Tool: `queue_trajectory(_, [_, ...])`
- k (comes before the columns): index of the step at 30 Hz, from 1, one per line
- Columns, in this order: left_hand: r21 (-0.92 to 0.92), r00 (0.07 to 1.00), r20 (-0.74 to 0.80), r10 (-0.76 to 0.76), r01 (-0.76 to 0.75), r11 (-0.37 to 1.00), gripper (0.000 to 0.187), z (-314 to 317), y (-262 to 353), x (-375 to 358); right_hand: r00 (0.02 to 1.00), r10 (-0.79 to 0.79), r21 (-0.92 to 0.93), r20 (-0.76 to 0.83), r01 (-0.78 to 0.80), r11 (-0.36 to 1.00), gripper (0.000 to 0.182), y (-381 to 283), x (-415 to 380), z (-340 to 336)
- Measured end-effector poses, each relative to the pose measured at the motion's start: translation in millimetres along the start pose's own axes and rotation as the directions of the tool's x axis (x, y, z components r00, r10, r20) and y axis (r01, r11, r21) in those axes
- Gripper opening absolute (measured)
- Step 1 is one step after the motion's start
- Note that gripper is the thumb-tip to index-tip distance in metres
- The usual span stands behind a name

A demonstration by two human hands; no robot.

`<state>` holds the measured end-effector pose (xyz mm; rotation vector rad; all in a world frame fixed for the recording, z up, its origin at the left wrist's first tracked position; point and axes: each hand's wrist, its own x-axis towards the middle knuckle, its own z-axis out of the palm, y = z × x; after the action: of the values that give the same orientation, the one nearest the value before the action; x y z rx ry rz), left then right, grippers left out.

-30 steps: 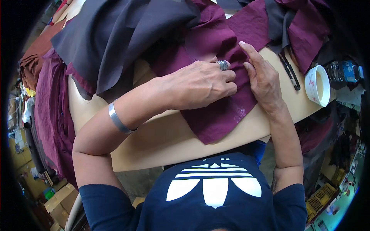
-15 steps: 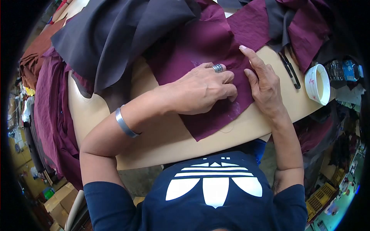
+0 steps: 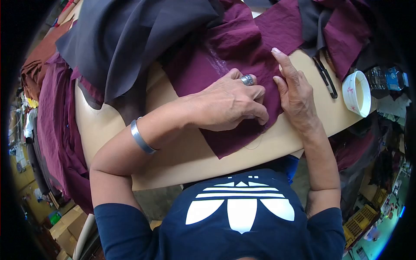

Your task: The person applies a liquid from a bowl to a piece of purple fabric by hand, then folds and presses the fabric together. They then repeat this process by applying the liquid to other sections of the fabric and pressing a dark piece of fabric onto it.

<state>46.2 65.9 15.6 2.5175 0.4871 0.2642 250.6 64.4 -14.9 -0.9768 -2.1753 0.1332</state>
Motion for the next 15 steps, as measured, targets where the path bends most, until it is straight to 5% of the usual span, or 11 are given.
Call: queue_trajectory(15, [0.011,0.998,-0.05,-0.04,0.041,0.999,0.015,7,5,-1,0.998,0.047,0.014,-0.034,-0.047,0.999,0.061,1,-6,0])
